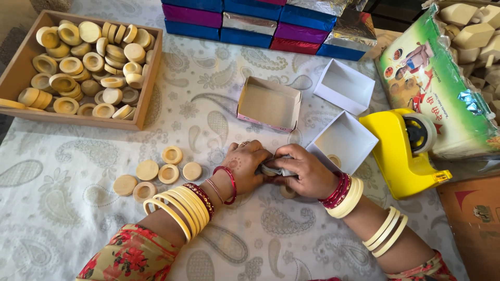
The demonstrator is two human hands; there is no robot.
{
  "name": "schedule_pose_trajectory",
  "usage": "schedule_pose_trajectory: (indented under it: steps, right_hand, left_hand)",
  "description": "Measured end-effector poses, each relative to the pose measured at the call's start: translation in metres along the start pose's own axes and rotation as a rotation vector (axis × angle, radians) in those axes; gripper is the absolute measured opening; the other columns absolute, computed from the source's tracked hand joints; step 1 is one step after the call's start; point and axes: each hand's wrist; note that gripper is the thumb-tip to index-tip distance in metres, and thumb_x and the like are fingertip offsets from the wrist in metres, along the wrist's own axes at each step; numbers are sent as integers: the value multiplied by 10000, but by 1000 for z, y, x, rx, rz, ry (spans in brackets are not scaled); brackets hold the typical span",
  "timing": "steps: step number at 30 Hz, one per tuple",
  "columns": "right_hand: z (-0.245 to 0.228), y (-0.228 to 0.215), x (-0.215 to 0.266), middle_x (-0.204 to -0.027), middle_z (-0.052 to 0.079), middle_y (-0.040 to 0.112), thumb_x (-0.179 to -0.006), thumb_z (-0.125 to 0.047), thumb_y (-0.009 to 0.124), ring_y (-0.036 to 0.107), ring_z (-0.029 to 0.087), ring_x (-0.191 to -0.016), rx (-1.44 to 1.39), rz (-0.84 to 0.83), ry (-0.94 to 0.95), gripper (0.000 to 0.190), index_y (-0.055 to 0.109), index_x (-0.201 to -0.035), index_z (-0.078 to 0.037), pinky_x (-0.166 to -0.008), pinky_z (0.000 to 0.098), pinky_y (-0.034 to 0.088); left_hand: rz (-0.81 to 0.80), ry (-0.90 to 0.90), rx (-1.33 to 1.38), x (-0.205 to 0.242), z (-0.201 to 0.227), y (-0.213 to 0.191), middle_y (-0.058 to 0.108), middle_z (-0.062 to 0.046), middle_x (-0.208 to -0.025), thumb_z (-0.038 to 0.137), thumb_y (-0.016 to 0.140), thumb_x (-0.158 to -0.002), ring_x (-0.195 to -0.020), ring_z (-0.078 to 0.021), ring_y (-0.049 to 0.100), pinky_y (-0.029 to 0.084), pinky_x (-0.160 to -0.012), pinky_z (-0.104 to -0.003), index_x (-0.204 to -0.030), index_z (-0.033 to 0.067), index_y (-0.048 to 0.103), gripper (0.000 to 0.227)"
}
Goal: The recorder is packaging small wooden items, possibly dreidels or small toys, into white and colorful boxes.
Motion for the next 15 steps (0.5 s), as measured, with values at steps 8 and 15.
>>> schedule_pose_trajectory:
  steps: [8, 15]
  right_hand:
    - [15, 8, 13, -933, 97, 660, -769, -211, 850, 665, 294, -811, 22, -15, 207, 306, 690, -958, -31, -693, 378, 541]
    - [16, 5, 16, -836, 84, 665, -788, -198, 861, 672, 274, -749, 180, 100, 296, 257, 682, -879, -37, -650, 374, 527]
  left_hand:
    - [46, -10, 141, -2, -3, -9, 717, -28, -1025, 263, 792, -768, -1004, -245, 659, 432, -886, -435, -1081, 156, 701, 343]
    - [7, -36, 34, 1, -1, -18, 720, -52, -990, 296, 758, -842, -1010, -280, 651, 425, -915, -438, -998, 155, 723, 213]
Point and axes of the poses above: each hand's wrist, its own x-axis away from the middle knuckle, its own y-axis out of the palm, z = x × y
